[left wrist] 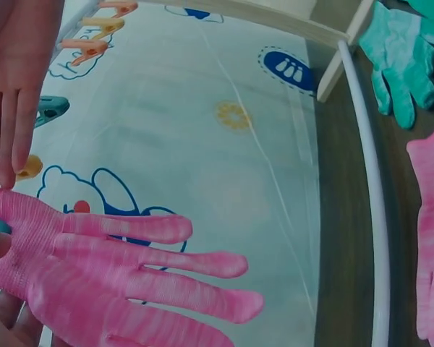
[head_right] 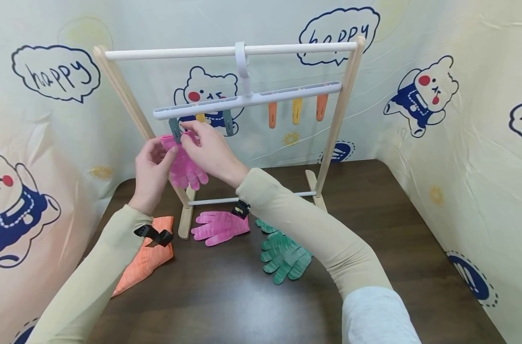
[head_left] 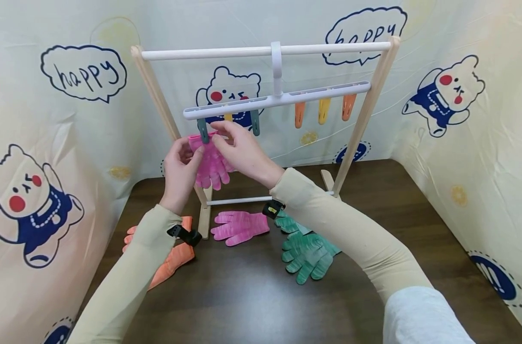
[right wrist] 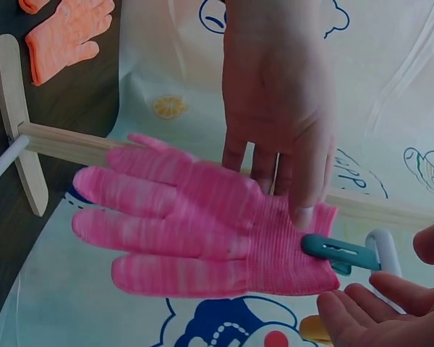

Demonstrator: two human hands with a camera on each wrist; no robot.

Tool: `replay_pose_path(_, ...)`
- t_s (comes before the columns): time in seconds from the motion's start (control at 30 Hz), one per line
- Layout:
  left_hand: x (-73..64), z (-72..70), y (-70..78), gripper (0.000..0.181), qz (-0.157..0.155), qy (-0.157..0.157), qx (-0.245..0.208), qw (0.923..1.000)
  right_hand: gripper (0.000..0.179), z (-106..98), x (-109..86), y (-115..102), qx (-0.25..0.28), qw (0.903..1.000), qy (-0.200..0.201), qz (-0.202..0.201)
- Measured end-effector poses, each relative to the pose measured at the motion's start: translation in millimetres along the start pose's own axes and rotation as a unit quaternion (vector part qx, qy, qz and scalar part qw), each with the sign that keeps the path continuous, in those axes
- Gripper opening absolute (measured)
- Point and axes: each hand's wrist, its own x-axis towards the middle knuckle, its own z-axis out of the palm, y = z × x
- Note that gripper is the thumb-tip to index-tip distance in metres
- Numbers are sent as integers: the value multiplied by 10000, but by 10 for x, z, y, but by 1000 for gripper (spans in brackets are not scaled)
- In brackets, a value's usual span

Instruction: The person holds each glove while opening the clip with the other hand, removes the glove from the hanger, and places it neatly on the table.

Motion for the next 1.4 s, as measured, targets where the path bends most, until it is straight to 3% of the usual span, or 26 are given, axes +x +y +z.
replay_pose_path(0.37, 7, -70, -52, 29, -190, -128, -627, 9978, 45, 57, 91, 78, 204, 9995, 51, 217)
replay_pose_path(0.63, 10, -112, -58, 26, -129, -205, -560, 9981, 53, 179, 184, 102, -144, 9990, -329, 281)
replay_pose_path(0.9, -25, -123, -59, 26, -208, -326, -458, 9982, 42, 261, 273, 132, 318, 9988, 78, 365)
replay_pose_path(1.13, -33, -133, -48, 26, -249, -378, -497, 9977, 35, 264, 311, 143, 541, 9981, 223, 193)
replay_pose_path(1.4, -54, -133, -50, 26, -171, -371, -489, 9980, 36, 266, 287, 140, 625, 9972, 302, 271)
